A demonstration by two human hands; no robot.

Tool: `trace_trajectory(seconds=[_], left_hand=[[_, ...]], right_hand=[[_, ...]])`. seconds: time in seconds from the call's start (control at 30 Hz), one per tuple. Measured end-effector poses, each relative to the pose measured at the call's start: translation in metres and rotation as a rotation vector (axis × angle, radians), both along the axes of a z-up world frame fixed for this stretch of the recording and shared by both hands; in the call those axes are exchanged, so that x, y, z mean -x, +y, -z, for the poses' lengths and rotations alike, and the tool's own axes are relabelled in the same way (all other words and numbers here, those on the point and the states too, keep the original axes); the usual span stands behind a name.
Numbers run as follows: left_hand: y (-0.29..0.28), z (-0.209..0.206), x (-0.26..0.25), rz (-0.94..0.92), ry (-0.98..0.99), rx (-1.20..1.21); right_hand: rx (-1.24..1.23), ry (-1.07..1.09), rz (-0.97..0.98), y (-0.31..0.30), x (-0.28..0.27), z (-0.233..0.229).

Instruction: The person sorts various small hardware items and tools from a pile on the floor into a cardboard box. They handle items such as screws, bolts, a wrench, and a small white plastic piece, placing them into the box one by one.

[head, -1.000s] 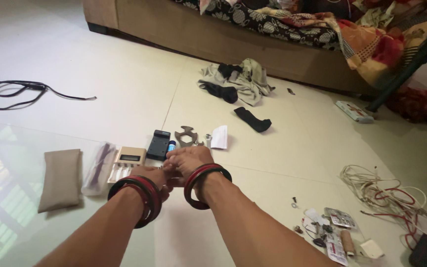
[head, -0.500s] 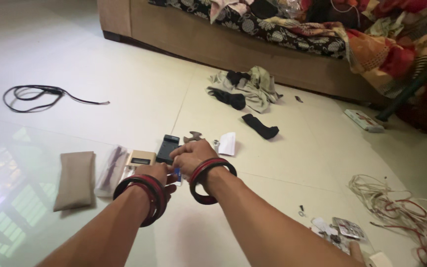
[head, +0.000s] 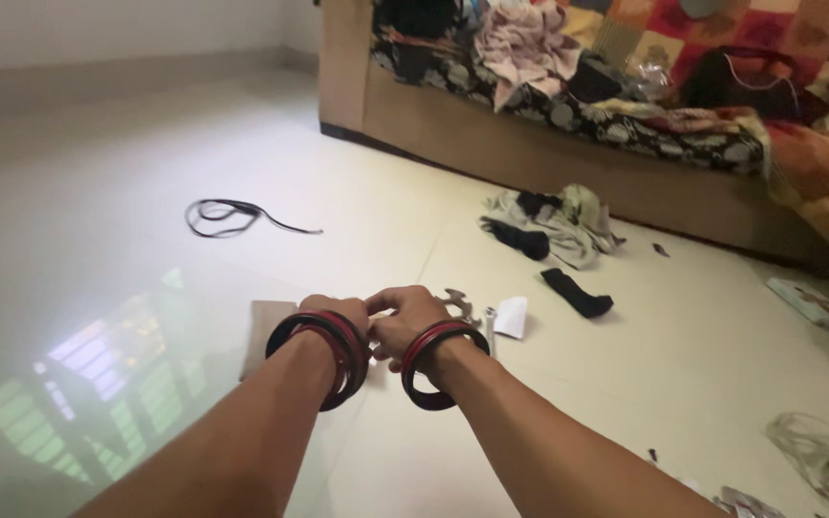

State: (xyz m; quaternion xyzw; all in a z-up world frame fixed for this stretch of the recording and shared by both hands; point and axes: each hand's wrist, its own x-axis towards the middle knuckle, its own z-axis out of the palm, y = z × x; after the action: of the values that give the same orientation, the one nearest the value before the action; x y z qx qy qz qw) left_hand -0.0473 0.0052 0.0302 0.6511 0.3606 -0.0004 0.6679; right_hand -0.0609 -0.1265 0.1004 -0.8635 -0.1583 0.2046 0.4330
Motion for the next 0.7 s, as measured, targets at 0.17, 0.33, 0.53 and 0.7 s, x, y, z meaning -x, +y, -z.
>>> trace_trajectory(seconds=[0.17,0.33,0.53,0.7], left_hand=[[0.025,-0.017,0.032,0.175,0.025,-0.499],[0.015,-0.044,0.057,0.392,-0.027,-0.730],[-0.003,-0.080,0.078,-0.002,-0.172,0.033],[-0.008,-0.078,0.077,-0.047,-0.144,0.005]], right_hand=[[0.148,-0.239,-0.211,0.005,0.034,-0.030],[0.308,-0.299,-0.252,0.001,0.043,-0.058],[0.329,-0.310,-0.247,-0.001,0.038,-0.069],[0.198,-0.170,-0.216,0.000,0.032,-0.058]])
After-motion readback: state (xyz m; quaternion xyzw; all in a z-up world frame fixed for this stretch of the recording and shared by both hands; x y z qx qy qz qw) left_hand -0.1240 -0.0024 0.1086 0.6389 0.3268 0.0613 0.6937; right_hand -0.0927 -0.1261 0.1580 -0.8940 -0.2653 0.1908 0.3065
